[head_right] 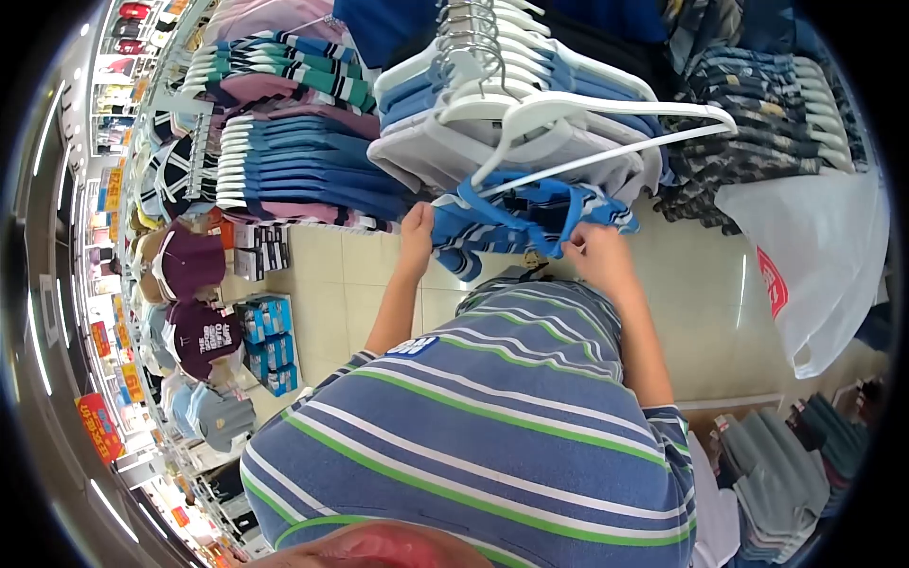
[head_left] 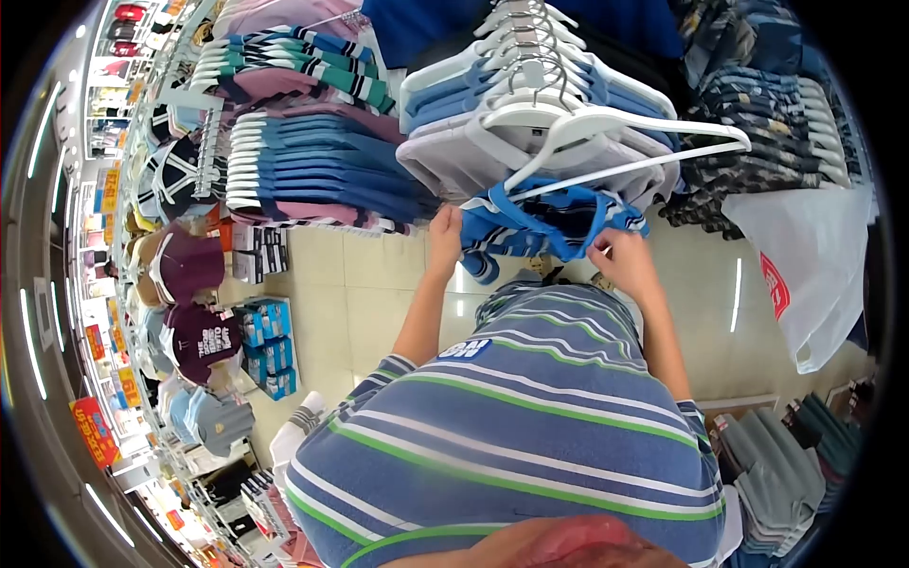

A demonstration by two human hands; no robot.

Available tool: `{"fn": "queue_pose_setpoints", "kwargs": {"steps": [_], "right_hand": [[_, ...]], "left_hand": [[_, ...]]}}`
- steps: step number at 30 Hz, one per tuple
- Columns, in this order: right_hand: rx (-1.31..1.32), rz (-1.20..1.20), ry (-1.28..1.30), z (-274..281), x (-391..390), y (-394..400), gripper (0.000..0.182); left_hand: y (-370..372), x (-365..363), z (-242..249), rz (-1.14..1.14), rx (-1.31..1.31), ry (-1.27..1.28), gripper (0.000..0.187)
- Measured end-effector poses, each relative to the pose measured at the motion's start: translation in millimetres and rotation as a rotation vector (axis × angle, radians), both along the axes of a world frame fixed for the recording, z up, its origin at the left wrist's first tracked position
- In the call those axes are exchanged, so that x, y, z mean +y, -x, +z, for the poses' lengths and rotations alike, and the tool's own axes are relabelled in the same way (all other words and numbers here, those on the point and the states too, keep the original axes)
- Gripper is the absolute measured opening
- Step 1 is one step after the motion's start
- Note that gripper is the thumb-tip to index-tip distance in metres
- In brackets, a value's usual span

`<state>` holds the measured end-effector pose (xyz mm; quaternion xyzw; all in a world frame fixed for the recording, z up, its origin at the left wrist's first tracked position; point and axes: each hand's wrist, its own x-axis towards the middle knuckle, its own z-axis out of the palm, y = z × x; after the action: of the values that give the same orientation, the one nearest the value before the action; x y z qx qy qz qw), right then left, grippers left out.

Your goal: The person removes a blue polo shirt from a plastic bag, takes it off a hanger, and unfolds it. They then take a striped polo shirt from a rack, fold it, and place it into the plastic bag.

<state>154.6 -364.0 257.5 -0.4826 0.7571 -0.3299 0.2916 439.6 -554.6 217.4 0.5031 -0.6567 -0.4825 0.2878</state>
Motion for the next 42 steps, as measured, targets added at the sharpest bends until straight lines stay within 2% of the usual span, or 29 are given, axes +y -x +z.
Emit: {"fn": "queue_pose_setpoints", "kwargs": {"steps": [1,2,4,5,7,10,12,13,15,16,18,19,21,25,28,30,32,38,42], "right_hand": [[0.002,0.030,0.129,15.6,2.0,-4.3,0.018],[0.003,0.057,0.255,32.2,2.8,-7.9,0.016],[0.262,-0.022,0.600,56.9,1.1,-4.8,0.021],[0.406,-0.097,0.731,73.0,0.0,1.8,0.025],[0.742,-0.232,0.732,104.1,-1.3,25.5,0.043],[0.963,-0.376,0.640,135.4,-14.6,62.6,0.062],[1.160,-0.304,0.353,145.5,-20.2,82.0,0.052],[1.163,-0.299,0.360,135.9,-18.1,101.7,0.052],[0.877,0.021,0.270,105.5,-16.3,135.2,0.034],[0.882,0.028,0.277,101.1,-17.8,133.1,0.034],[0.294,0.143,0.177,94.2,-16.5,125.3,0.019],[0.161,0.138,0.161,91.9,-15.4,116.9,0.016],[-0.041,0.131,0.173,80.6,-9.1,104.1,0.013],[-0.059,0.205,0.160,53.8,-0.1,79.3,0.017],[-0.200,0.236,0.117,42.9,7.7,69.5,0.020],[-0.448,0.121,0.173,57.6,16.7,61.9,0.040],[-0.390,0.163,0.123,87.1,26.1,65.6,0.049],[-0.607,0.238,0.290,137.8,35.2,72.2,0.046],[-0.531,0.397,0.325,154.9,-23.0,18.1,0.035]], "left_hand": [[-7.6,0.5,10.7,-0.111,0.016,-0.025,0.025],[-11.0,3.2,30.7,-0.106,0.021,-0.029,0.025],[-15.8,7.4,72.6,-0.401,0.000,-0.179,0.022],[-19.5,8.2,90.0,-0.398,0.006,-0.181,0.022],[-26.1,10.1,120.0,-0.627,-0.044,-0.234,0.020],[-26.1,16.4,152.1,-0.713,0.004,-0.295,0.019],[-27.2,22.0,156.4,-0.730,0.038,-0.228,0.018],[-25.2,27.7,160.6,-0.745,0.056,-0.223,0.017],[-27.9,30.7,159.5,-0.793,0.123,-0.254,0.017],[-28.8,34.1,156.6,-0.785,0.129,-0.247,0.017],[-29.0,43.7,149.7,-0.715,0.236,-0.314,0.017],[-30.5,45.5,146.0,-0.697,0.218,-0.372,0.018],[-23.9,52.2,144.1,-0.678,0.244,-0.325,0.015],[-22.3,58.7,144.1,-0.646,0.262,-0.287,0.018],[-24.5,58.7,142.8,-0.631,0.261,-0.288,0.019],[-26.2,59.8,144.6,-0.620,0.246,-0.289,0.020],[-24.2,61.6,148.5,-0.620,0.243,-0.290,0.021],[-21.0,67.7,128.2,-0.622,0.288,-0.345,0.024],[-19.1,70.9,123.0,-0.668,0.301,-0.305,0.026]]}}
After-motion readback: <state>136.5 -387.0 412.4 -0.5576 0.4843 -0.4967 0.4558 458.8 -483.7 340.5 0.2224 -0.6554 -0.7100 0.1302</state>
